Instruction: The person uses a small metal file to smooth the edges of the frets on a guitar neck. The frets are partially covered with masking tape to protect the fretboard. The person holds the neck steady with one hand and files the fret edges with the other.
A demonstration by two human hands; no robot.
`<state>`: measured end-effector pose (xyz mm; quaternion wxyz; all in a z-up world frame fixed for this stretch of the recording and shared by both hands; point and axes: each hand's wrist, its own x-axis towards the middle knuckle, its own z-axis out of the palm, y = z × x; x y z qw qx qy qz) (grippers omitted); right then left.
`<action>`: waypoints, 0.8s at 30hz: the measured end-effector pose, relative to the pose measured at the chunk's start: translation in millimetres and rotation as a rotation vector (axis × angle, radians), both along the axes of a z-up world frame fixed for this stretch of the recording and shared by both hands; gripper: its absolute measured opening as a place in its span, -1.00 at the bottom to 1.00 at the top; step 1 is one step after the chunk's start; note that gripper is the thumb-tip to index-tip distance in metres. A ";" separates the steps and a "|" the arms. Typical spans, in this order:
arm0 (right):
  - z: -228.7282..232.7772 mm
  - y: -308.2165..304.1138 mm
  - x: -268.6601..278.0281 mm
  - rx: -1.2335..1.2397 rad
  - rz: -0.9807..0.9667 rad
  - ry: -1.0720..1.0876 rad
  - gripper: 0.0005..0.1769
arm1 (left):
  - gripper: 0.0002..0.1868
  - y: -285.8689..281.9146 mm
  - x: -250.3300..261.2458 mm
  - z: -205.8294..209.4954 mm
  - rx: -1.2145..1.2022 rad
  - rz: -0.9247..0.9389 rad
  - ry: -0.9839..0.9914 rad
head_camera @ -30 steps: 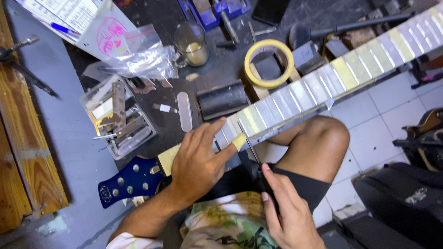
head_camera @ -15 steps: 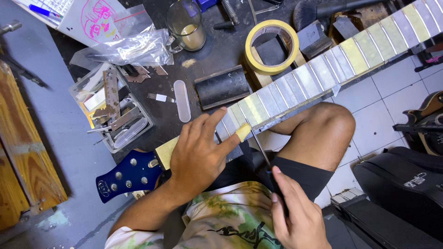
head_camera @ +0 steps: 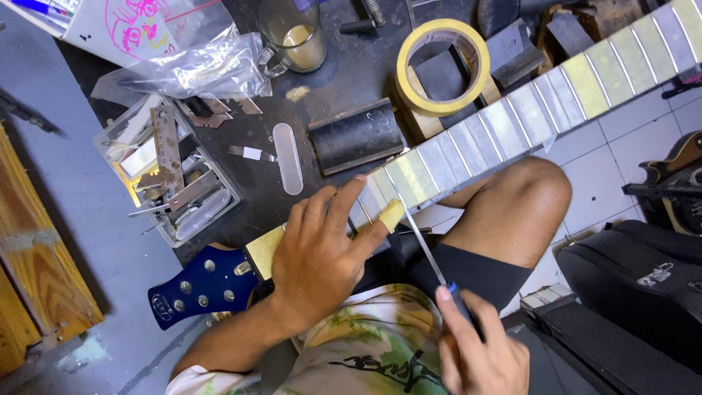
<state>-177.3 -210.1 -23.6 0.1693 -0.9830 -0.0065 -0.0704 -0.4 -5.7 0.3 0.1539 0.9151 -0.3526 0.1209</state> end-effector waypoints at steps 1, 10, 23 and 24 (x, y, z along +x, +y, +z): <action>0.2 2.2 -6.5 -0.009 -0.043 0.000 -0.41 | -0.82 -1.0 0.2 1.9 -0.001 -0.004 -0.011; 19.6 12.5 76.6 0.160 0.134 0.071 -0.31 | -0.88 0.1 -1.8 -2.6 0.012 0.008 0.026; 25.4 12.1 71.7 0.325 0.102 0.048 -0.38 | -0.75 -1.7 -2.1 1.1 -0.002 0.001 0.002; 25.3 10.7 70.6 0.359 0.105 0.032 -0.40 | -0.73 -1.7 -1.7 1.1 -0.004 0.004 0.000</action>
